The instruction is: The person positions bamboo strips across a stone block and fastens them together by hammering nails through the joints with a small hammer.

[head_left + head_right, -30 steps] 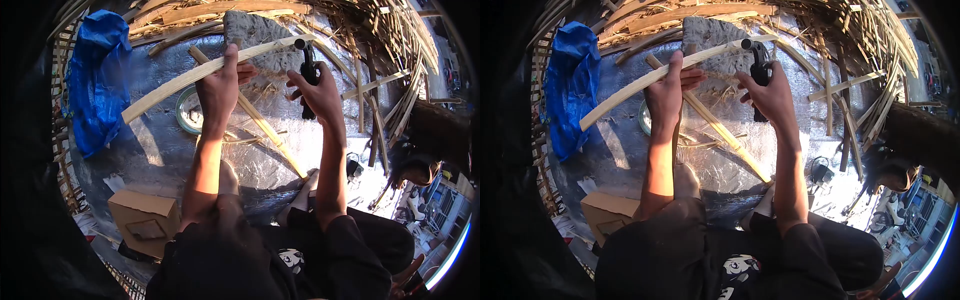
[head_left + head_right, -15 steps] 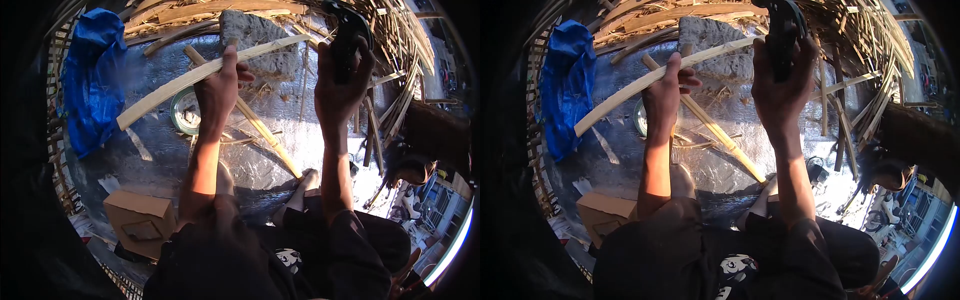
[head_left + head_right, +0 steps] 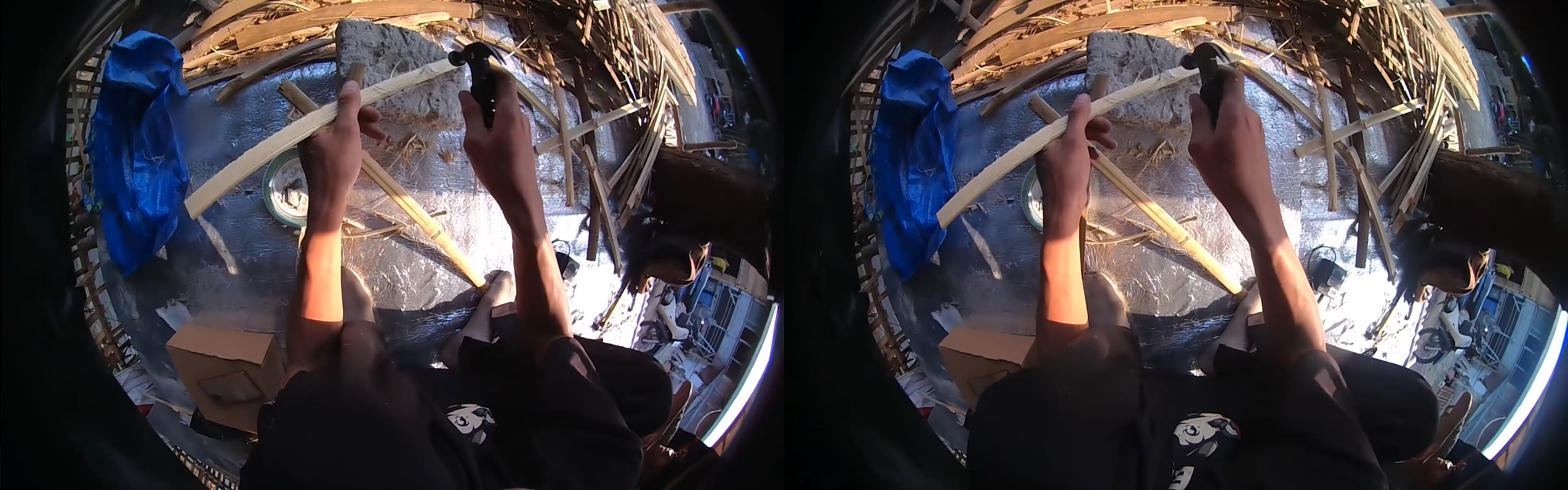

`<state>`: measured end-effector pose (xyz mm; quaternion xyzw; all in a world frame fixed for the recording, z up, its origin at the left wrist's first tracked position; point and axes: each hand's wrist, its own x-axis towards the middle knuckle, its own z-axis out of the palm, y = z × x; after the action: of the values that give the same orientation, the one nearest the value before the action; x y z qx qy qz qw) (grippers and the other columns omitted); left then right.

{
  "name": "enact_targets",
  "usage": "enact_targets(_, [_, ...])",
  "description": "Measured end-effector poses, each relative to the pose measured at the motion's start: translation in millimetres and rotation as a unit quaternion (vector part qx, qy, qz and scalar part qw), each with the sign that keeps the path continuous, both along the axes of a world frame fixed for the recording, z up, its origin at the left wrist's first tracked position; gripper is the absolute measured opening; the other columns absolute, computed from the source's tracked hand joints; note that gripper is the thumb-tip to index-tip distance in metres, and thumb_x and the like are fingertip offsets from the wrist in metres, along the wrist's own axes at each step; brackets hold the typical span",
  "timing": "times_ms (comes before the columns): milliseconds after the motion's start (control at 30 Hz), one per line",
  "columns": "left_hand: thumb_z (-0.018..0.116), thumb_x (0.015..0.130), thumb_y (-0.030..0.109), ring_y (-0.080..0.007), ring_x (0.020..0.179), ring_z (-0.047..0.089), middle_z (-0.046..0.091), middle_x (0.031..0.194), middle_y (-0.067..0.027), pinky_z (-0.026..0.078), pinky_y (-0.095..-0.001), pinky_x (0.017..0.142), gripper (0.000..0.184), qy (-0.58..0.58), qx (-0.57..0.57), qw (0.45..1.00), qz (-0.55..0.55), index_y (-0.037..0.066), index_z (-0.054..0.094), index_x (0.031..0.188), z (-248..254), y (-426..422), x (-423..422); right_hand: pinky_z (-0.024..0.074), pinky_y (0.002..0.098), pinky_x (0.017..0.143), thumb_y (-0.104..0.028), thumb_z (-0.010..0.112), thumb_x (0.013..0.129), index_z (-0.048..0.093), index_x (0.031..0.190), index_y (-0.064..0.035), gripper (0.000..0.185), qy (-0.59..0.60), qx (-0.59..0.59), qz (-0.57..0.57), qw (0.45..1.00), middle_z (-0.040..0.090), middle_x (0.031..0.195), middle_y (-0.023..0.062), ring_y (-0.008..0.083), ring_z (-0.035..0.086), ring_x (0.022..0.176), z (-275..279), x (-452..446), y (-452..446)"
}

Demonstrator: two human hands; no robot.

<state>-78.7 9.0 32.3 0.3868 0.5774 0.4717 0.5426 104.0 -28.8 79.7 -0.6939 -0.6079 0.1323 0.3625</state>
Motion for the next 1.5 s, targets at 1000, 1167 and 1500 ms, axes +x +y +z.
enact_targets(1000, [0.057, 0.106, 0.043, -0.0071, 0.05, 0.045, 0.046, 0.053, 0.0034, 0.034, -0.0267, 0.049, 0.056, 0.024, 0.064, 0.997, -0.038, 0.007, 0.055, 0.063, -14.0, -9.6, -9.4, 0.0454, 0.0359, 0.056, -0.021, 0.065, 0.103, 0.052, 0.111, -0.0002, 0.026, 0.21, 0.032, -0.059, 0.975, 0.063, 0.072, 0.008, 0.0161, 0.058, 0.059, -22.1, -7.5, -8.6])
enact_targets(1167, [0.055, 0.107, 0.042, -0.0073, 0.053, 0.042, 0.044, 0.056, 0.0035, 0.033, -0.0271, 0.053, 0.055, 0.031, 0.098, 0.993, -0.061, 0.007, 0.053, 0.065, -20.9, -3.4, -13.0, 0.0493, 0.0414, 0.063, -0.024, 0.072, 0.098, 0.054, 0.108, 0.004, 0.035, 0.091, -0.072, 0.01, 0.993, 0.069, 0.082, 0.0225, 0.0278, 0.065, 0.068, -30.3, -10.1, -2.5])
enact_targets(1500, [0.034, 0.111, 0.039, -0.0214, 0.116, 0.065, 0.071, 0.111, -0.0148, 0.054, -0.0339, 0.088, 0.044, -0.135, 0.17, 0.976, 0.018, 0.006, 0.063, 0.113, 20.6, 12.3, -32.3, 0.0326, 0.0235, 0.046, -0.025, 0.067, 0.103, 0.061, 0.093, -0.0057, 0.023, 0.309, 0.126, -0.073, 0.94, 0.052, 0.061, -0.001, 0.0062, 0.046, 0.048, 24.5, 12.5, -8.9])
